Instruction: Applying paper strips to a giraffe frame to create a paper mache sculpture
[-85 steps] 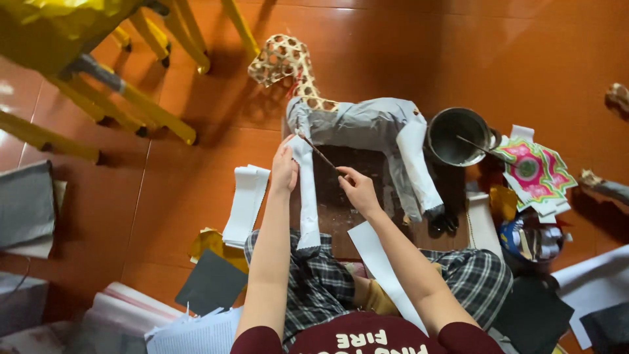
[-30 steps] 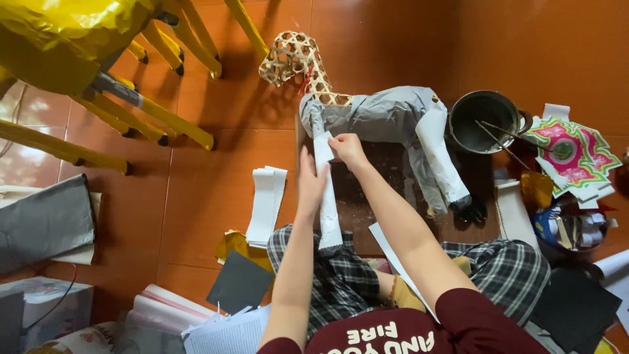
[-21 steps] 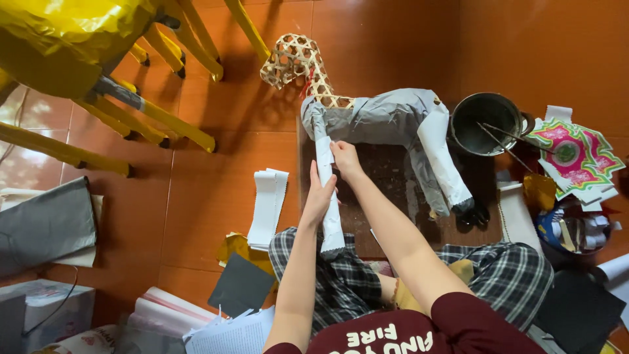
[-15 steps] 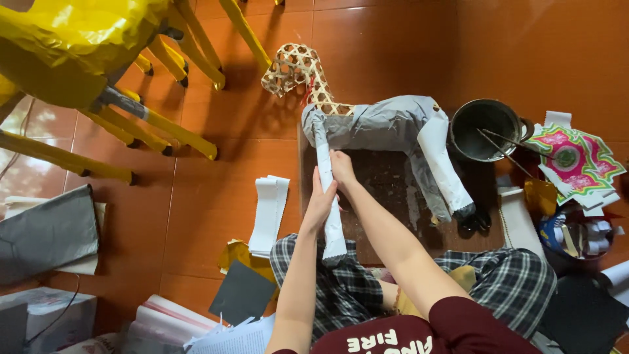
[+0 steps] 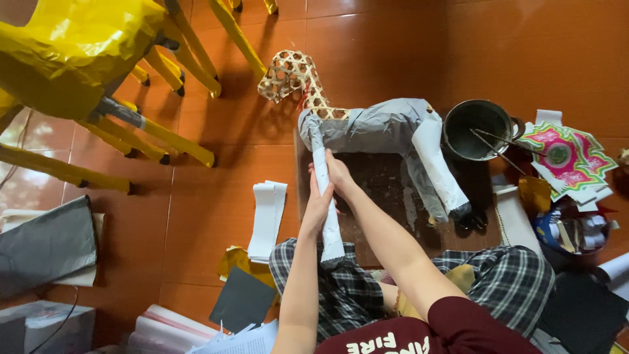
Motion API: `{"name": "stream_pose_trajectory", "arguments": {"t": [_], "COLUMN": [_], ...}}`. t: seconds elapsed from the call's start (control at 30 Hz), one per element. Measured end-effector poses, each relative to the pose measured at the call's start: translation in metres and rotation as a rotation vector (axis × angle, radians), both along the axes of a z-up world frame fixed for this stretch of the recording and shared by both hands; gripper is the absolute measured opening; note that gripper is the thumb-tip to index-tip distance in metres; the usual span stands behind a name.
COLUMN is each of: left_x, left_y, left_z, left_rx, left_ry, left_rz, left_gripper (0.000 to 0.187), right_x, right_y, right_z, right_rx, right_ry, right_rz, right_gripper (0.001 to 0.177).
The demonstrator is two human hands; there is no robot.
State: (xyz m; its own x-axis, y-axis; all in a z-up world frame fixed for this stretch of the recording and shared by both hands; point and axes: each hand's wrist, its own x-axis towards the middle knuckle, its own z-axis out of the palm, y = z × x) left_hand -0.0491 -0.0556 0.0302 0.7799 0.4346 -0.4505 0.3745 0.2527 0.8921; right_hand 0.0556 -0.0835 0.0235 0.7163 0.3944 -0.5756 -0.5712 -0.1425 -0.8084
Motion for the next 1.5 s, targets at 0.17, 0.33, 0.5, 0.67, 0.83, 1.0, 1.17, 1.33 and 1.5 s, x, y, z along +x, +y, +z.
{"name": "stream_pose_trajectory", "arguments": {"t": [0.17, 0.33, 0.5, 0.67, 0.83, 1.0, 1.17, 1.33, 1.5], "left_x": [-0.005, -0.004, -0.042, -0.081, -0.083, -0.083, -0.101, -0.121, -0.113], "left_y": [0.001, 0.005, 0.043, 0.011, 0.023, 0.016, 0.039, 0.006, -0.026], "left_z": [0.018, 0.010, -0.123, -0.100, -0.164, -0.099, -0.060, 0.048, 0.077], "left_rx": [-0.004, -0.004, 0.032, -0.015, -0.092, -0.200, -0.379, -0.772, -0.889], "left_ry": [0.038, -0.011, -0.043, 0.133, -0.004, 0.073, 0.076, -0.602, -1.201], "left_rz": [-0.032, -0.112, -0.086, 0.133, 0.069, 0.035, 0.012, -0.108, -0.659], "left_gripper": [0.073, 0.067, 0.084, 0.047, 0.070, 0.055, 0.048, 0.085, 0.042], "right_x": [0.036, 0.075, 0.011, -0.103, -0.103, -0.078, -0.078, -0.067, -0.028], "right_y": [0.039, 0.058, -0.016, -0.115, -0.103, -0.091, -0.137, -0.196, -0.251], "right_z": [-0.073, -0.154, -0.142, 0.026, 0.039, 0.050, 0.101, 0.095, 0.028], "right_rx": [-0.012, 0.049, 0.245, 0.571, 0.477, 0.913, 1.178, 1.651, 1.259], "right_ry": [0.118, 0.232, 0.302, 0.447, 0.006, 0.286, 0.314, 0.393, 0.150], "right_rz": [0.204, 0.083, -0.035, 0.133, 0.247, 0.077, 0.169, 0.459, 0.464], "right_gripper": [0.069, 0.077, 0.076, 0.065, 0.072, 0.057, 0.056, 0.060, 0.068]}}
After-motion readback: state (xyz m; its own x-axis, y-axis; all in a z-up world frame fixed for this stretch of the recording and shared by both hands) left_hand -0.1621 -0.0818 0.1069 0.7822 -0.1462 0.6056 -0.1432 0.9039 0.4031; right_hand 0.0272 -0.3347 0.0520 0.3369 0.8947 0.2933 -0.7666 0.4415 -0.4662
